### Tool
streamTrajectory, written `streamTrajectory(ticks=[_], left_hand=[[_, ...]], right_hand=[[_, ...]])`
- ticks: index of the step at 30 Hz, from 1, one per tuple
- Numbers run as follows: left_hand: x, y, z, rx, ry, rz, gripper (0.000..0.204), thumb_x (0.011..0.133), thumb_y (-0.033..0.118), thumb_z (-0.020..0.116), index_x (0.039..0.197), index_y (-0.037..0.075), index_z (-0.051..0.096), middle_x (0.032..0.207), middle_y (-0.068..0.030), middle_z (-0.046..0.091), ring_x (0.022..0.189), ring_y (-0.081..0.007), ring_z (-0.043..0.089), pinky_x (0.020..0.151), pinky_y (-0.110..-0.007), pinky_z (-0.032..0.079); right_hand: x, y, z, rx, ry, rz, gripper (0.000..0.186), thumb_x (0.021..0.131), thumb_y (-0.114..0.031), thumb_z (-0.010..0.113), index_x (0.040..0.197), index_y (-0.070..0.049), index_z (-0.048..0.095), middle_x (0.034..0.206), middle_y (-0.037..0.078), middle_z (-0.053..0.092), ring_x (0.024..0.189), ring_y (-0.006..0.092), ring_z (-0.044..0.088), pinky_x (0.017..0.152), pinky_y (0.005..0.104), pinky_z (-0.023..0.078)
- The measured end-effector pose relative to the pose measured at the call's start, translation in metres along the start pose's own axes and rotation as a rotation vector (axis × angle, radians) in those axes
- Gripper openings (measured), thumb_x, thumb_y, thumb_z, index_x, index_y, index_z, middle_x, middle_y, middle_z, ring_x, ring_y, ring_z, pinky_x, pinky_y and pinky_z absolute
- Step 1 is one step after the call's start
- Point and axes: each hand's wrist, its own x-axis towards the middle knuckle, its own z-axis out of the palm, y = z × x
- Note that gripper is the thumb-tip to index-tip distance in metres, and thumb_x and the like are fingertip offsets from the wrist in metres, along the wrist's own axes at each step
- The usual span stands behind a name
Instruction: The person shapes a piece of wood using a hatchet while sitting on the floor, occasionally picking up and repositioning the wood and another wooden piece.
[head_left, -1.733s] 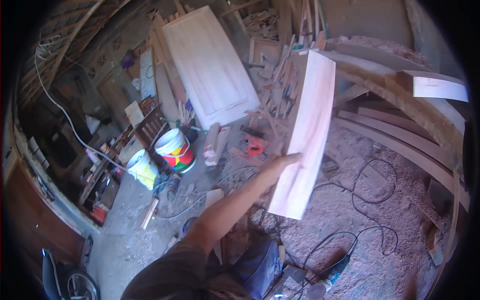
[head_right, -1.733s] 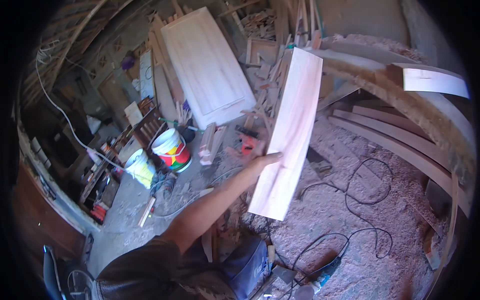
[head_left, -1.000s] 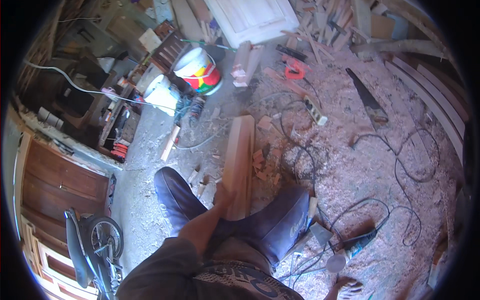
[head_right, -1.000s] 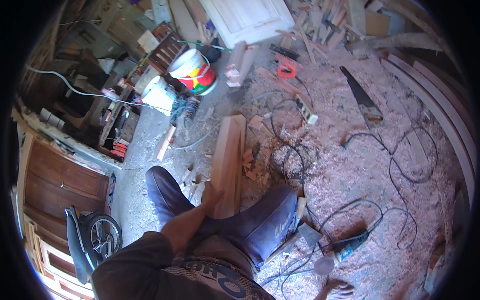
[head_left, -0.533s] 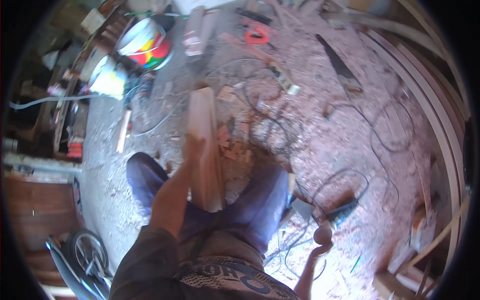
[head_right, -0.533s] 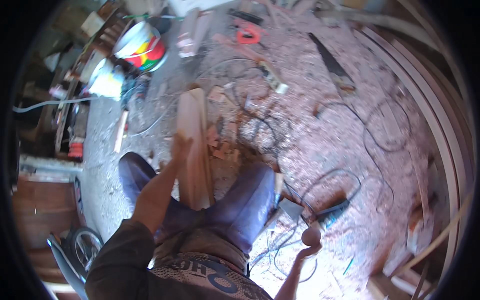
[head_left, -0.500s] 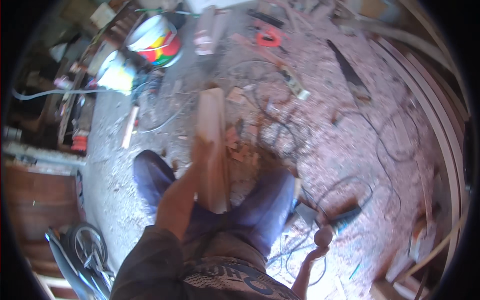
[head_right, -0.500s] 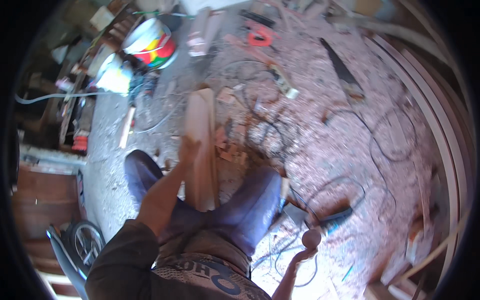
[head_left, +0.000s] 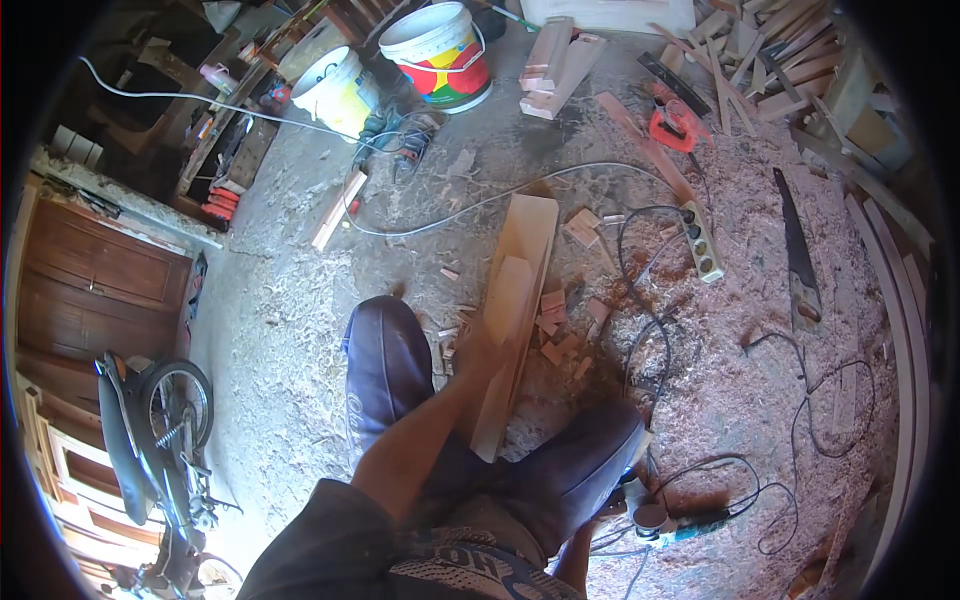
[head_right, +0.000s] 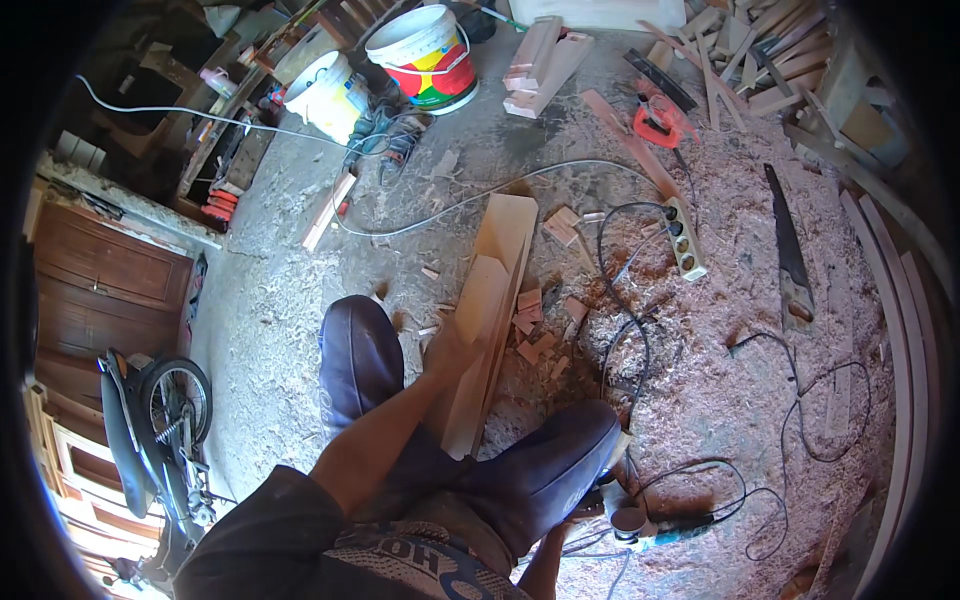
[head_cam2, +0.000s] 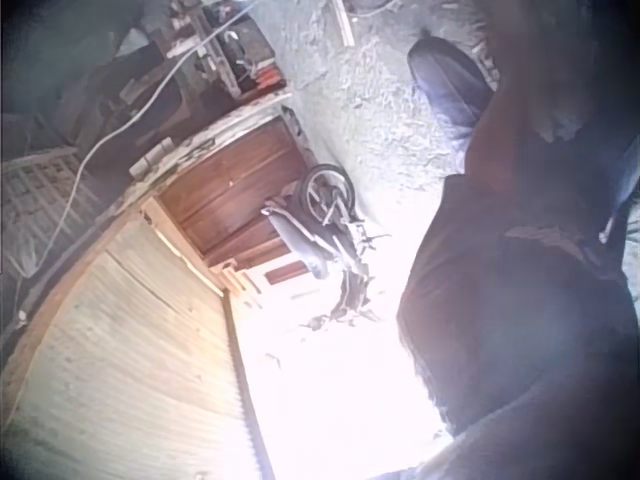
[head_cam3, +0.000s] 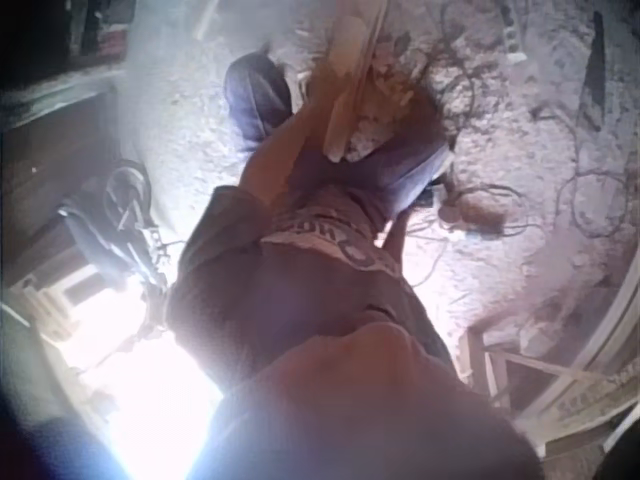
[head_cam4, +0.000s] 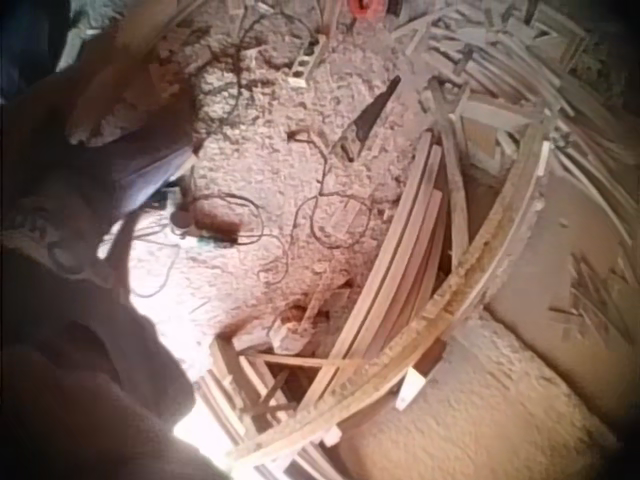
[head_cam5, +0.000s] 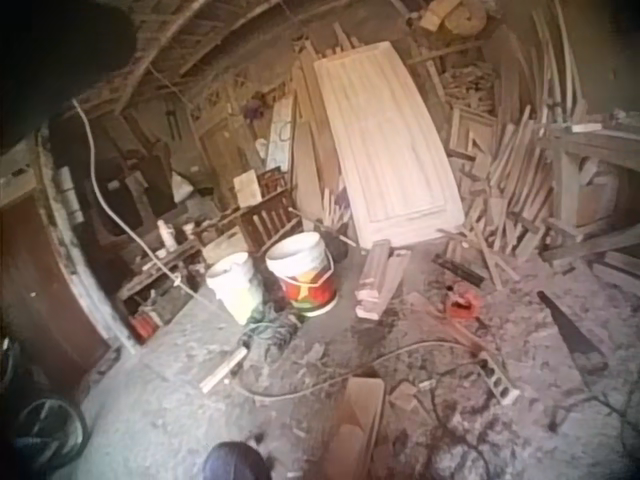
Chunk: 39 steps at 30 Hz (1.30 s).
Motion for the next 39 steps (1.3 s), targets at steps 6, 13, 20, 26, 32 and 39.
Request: streamTrajectory(ticks=[6, 13, 20, 26, 32, 39], left_hand=[[0.023, 0.03, -0.004, 0.005, -0.044, -0.077, 0.064, 0.081, 0.04, 0.074, 0.122, 0.0, 0.047, 0.111, -0.0306, 0.065, 0.101, -0.051, 0.064, 0.088, -0.056, 0.051], [-0.02, 0.048, -0.013, -0.033, -0.181, -0.157, 0.055, 0.083, 0.034, 0.075, 0.12, 0.002, 0.048, 0.108, -0.0273, 0.064, 0.097, -0.0479, 0.065, 0.085, -0.054, 0.052], [-0.018, 0.032, -0.004, -0.107, -0.195, -0.127, 0.055, 0.089, 0.036, 0.07, 0.125, 0.003, 0.046, 0.11, -0.0267, 0.061, 0.098, -0.0463, 0.065, 0.084, -0.053, 0.051], [-0.018, 0.031, -0.001, -0.302, -0.135, -0.04, 0.049, 0.086, 0.025, 0.071, 0.122, 0.003, 0.047, 0.116, -0.0248, 0.057, 0.106, -0.0451, 0.061, 0.089, -0.052, 0.05], [-0.017, 0.017, 0.012, -0.232, -0.002, 0.067, 0.047, 0.086, 0.027, 0.072, 0.118, 0.005, 0.045, 0.112, -0.0233, 0.061, 0.097, -0.0464, 0.065, 0.085, -0.052, 0.053], [-0.016, 0.024, -0.016, -0.203, -0.182, -0.089, 0.051, 0.084, 0.034, 0.073, 0.117, 0.006, 0.047, 0.11, -0.0227, 0.064, 0.098, -0.0444, 0.066, 0.087, -0.052, 0.053]], right_hand=[[0.009, -0.009, 0.005, -0.01, 0.046, 0.03, 0.058, 0.089, -0.014, 0.071, 0.133, 0.005, 0.038, 0.122, 0.023, 0.057, 0.104, 0.0337, 0.06, 0.089, 0.045, 0.052], [0.023, -0.031, -0.004, -0.046, 0.155, 0.072, 0.07, 0.088, -0.014, 0.073, 0.139, 0.005, 0.028, 0.123, 0.024, 0.056, 0.104, 0.0339, 0.06, 0.091, 0.0461, 0.052], [0.026, -0.082, -0.012, -0.049, 0.051, 0.187, 0.093, 0.084, -0.012, 0.077, 0.147, 0.006, 0.011, 0.131, 0.024, 0.051, 0.109, 0.0336, 0.057, 0.101, 0.0456, 0.049], [0.039, -0.049, -0.002, 0.075, 0.045, 0.129, 0.101, 0.083, -0.011, 0.077, 0.149, 0.006, 0.003, 0.135, 0.025, 0.048, 0.113, 0.0336, 0.056, 0.105, 0.0449, 0.046], [0.058, -0.029, -0.003, 0.178, -0.061, 0.058, 0.108, 0.082, -0.011, 0.077, 0.15, 0.007, -0.004, 0.139, 0.026, 0.045, 0.117, 0.0337, 0.054, 0.109, 0.0443, 0.044], [0.067, -0.027, -0.009, 0.097, -0.133, 0.168, 0.129, 0.084, -0.011, 0.077, 0.147, 0.0, -0.036, 0.159, 0.027, 0.023, 0.143, 0.0358, 0.034, 0.122, 0.0406, 0.025]])
